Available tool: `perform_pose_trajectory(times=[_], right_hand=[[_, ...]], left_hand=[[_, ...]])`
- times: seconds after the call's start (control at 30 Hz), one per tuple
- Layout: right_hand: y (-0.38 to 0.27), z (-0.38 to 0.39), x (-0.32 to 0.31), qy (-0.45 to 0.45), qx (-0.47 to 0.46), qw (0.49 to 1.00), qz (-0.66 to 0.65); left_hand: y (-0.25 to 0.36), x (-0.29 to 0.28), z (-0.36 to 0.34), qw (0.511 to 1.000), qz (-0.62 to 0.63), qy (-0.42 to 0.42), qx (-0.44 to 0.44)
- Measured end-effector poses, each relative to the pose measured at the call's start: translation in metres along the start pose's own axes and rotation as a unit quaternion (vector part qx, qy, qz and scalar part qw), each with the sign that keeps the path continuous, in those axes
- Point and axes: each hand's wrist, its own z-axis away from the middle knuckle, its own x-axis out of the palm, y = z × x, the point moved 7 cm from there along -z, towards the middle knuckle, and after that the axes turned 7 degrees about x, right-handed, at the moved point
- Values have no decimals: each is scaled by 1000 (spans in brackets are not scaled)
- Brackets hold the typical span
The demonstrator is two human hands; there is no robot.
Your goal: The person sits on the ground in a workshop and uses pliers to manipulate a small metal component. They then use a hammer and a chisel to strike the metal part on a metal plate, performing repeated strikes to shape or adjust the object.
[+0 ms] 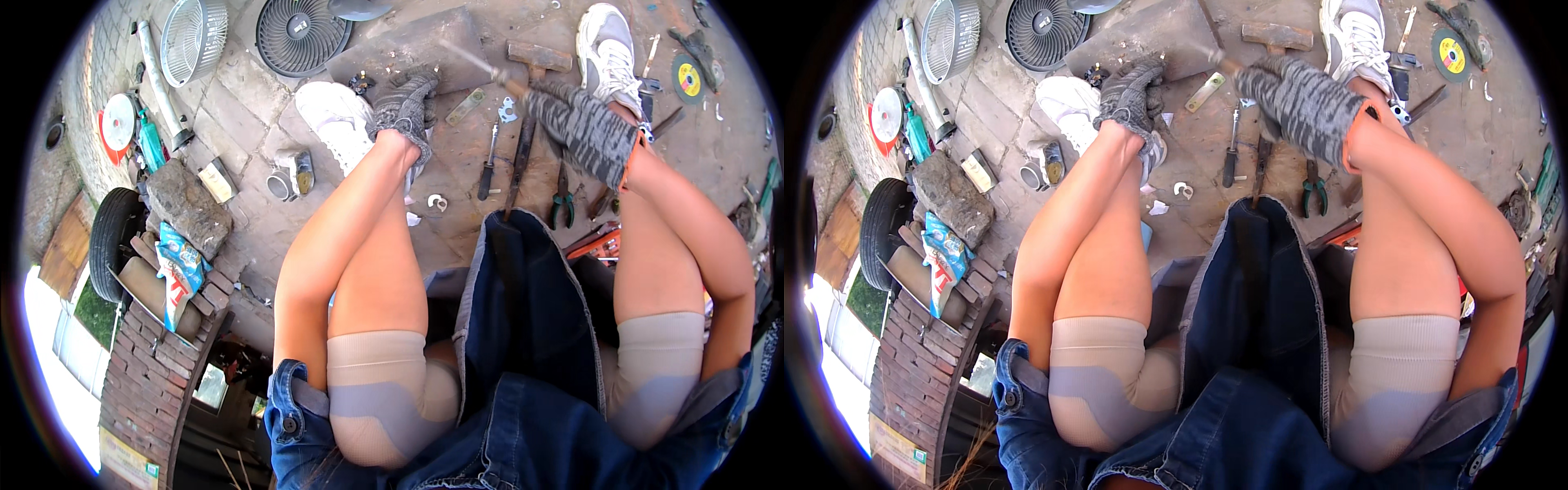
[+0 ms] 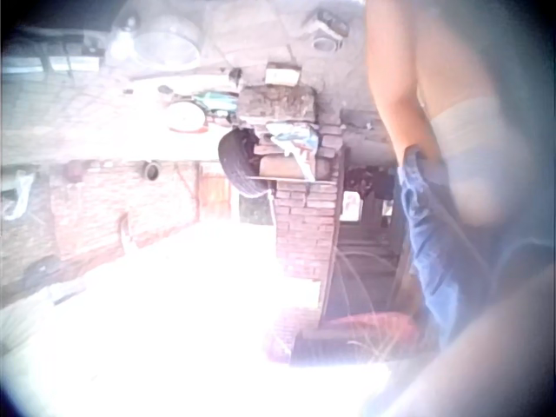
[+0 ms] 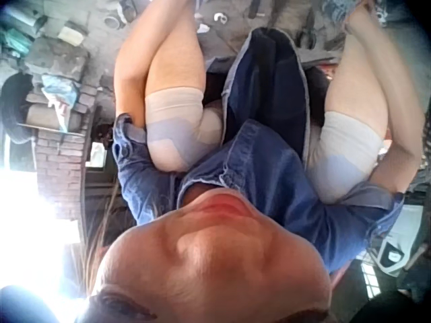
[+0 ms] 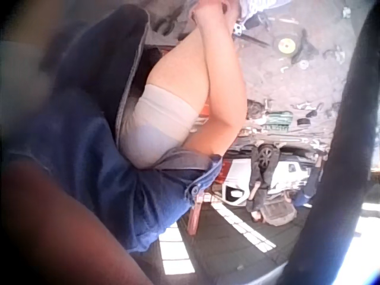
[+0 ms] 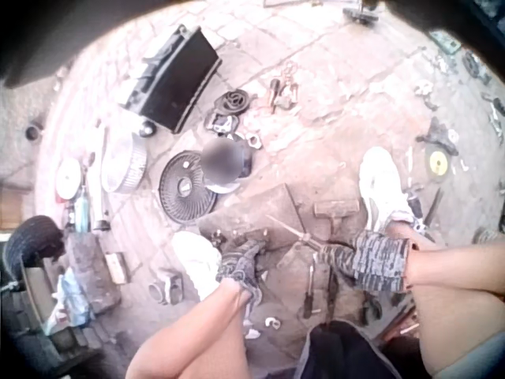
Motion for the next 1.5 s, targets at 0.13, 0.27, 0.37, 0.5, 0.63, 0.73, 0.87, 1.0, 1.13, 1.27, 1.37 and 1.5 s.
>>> perform_pose_trajectory(times=[0.13, 0.27, 0.37, 0.5, 0.63, 0.73, 0.87, 1.0, 1.13, 1.27, 1.37, 1.5], right_hand=[[-6, 13, 15, -2, 2, 988, 157], [-5, 6, 14, 22, -43, 976, 211], [-8, 7, 17, -11, -16, 982, 190], [-9, 3, 19, -4, -11, 978, 206], [-7, 1, 21, -1, -14, 980, 200], [-2, -6, 20, -4, -2, 971, 238], [1, -15, 24, 0, -24, 943, 332], [3, -16, 24, 14, -23, 939, 343], [-2, -10, 27, -18, 11, 964, 266], [15, -10, 23, -54, 108, 990, 77], [19, -2, 26, -58, 206, 976, -35], [54, -18, 9, -154, 241, 948, -141]], left_hand=[[-3, -11, -8, 997, -51, 18, 54], [-5, -8, -10, 994, -78, 12, 76], [-6, -8, -13, 989, -124, 29, 79], [-11, -12, -25, 972, -198, 32, 124], [-12, -18, -32, 946, -288, 61, 137], [-5, -13, -31, 932, -318, 51, 166], [14, 3, -26, 848, -461, -5, 262], [23, 13, -28, 756, -573, -3, 316], [30, 16, -23, 749, -576, 18, 327], [32, 37, -15, 738, -580, -16, 345], [33, 30, -13, 717, -600, -5, 354], [30, 26, -15, 732, -580, 11, 356]])
